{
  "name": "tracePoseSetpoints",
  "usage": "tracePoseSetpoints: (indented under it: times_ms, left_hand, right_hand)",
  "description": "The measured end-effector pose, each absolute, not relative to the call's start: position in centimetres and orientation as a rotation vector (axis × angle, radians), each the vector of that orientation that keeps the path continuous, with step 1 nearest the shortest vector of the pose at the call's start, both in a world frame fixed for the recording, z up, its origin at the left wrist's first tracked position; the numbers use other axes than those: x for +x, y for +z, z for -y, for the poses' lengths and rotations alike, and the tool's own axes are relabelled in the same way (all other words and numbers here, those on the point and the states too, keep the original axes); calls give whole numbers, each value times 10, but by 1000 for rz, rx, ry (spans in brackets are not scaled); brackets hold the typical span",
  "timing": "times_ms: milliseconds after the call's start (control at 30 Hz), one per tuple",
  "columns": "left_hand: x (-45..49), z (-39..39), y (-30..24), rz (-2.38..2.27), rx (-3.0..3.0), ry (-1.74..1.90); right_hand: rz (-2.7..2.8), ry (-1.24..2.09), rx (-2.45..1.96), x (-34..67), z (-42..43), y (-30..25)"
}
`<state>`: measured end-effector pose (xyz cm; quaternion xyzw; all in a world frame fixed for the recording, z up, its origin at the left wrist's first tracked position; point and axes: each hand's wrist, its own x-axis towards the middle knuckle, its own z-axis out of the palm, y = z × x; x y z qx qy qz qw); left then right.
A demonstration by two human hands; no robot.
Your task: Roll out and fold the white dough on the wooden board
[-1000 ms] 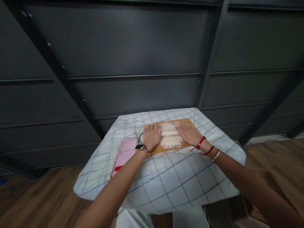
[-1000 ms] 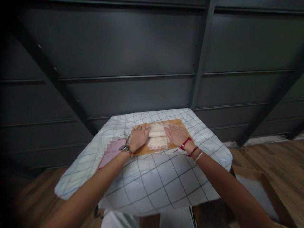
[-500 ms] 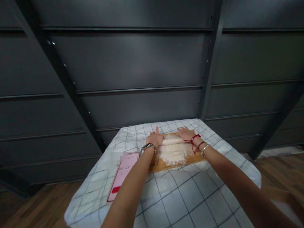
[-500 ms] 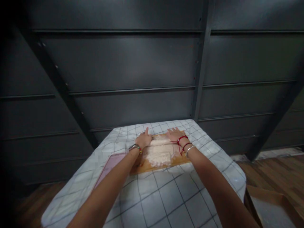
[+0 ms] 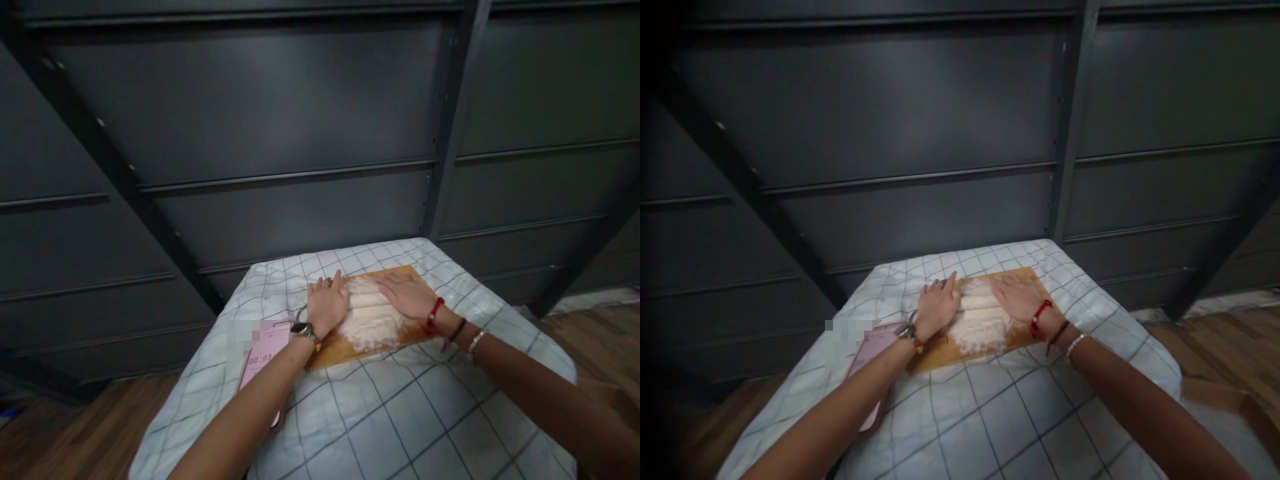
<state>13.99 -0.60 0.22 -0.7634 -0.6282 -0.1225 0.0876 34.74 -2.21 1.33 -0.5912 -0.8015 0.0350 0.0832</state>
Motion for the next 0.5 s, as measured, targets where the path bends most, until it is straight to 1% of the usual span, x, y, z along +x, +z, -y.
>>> tracePoseSetpoints:
  times_ms: [67,167,233,367,433,500]
  left_hand:
    - [142,-9,9,2013,-2324,-287]
    - [145,-29,15,2221,-2310,-223]
    - [144,-23,14,2155,-2309,-244]
    - [139,24,2,1820,-2290,-377]
    - [138,36,1,1777,-2287,-380]
    - [139,28,6,1856,-2292,-349]
  right_hand:
    - [2333,196,-1892,344,6,21]
    - [2258,205,-1996,340,-16,29]
    - [2301,200,-1971,342,-11,27]
    - [2505,134,-1668,353,28,12]
    - [2534,108,-1614,354,37,11]
    - [2505,83,-1691,349,30,17]
